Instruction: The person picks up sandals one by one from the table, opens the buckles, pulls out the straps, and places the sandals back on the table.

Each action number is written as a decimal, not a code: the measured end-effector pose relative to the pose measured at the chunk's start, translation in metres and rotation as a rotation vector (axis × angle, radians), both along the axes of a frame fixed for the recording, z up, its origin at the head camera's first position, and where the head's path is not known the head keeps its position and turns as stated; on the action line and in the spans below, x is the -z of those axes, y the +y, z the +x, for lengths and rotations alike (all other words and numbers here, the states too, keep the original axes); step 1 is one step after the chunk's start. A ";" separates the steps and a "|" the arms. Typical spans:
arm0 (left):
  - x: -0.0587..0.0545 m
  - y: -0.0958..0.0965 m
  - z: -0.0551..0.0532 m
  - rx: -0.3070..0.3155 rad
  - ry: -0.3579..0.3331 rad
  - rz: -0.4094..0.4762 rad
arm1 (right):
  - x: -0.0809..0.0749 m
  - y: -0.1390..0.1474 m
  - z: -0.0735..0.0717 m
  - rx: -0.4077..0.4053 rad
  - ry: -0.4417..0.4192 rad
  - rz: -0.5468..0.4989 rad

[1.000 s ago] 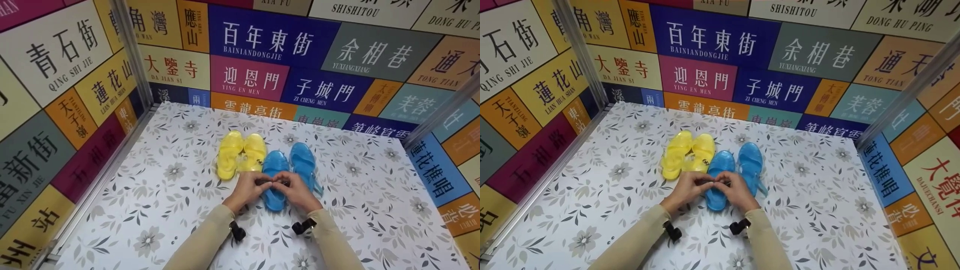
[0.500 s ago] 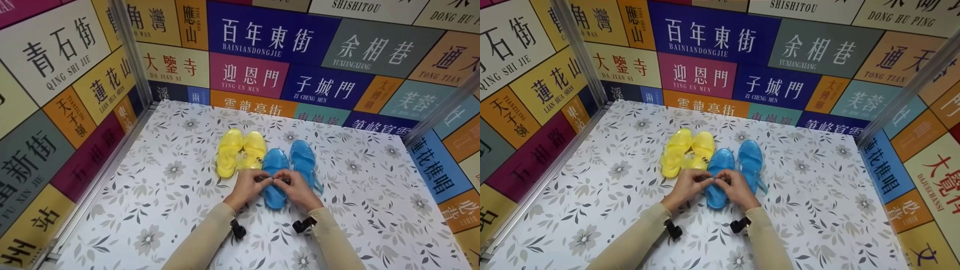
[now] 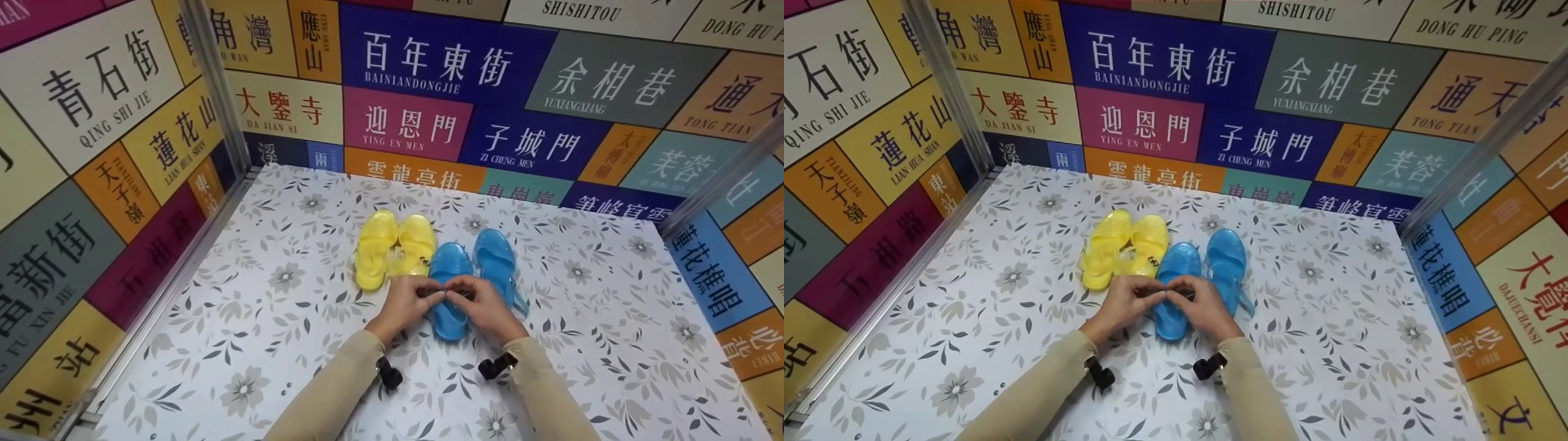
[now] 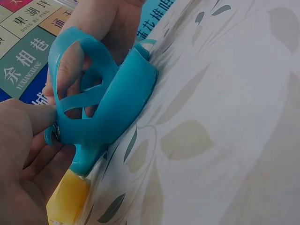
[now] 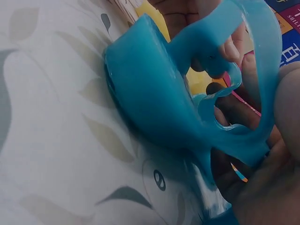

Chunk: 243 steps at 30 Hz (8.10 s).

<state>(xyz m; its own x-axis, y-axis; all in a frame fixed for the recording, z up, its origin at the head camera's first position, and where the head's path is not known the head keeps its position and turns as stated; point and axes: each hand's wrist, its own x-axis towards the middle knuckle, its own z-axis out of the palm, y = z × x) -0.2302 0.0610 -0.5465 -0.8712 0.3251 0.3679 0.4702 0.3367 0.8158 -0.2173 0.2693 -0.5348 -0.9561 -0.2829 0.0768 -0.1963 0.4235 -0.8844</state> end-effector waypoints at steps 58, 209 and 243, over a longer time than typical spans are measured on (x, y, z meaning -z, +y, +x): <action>0.004 -0.011 0.032 0.103 -0.345 0.051 | -0.009 0.008 0.053 0.101 0.011 0.202; -0.008 0.101 0.046 0.084 -0.201 -0.172 | 0.004 0.078 0.052 0.375 0.068 0.265; -0.042 0.075 0.039 0.035 0.289 -0.289 | 0.001 0.085 0.088 0.364 0.060 0.338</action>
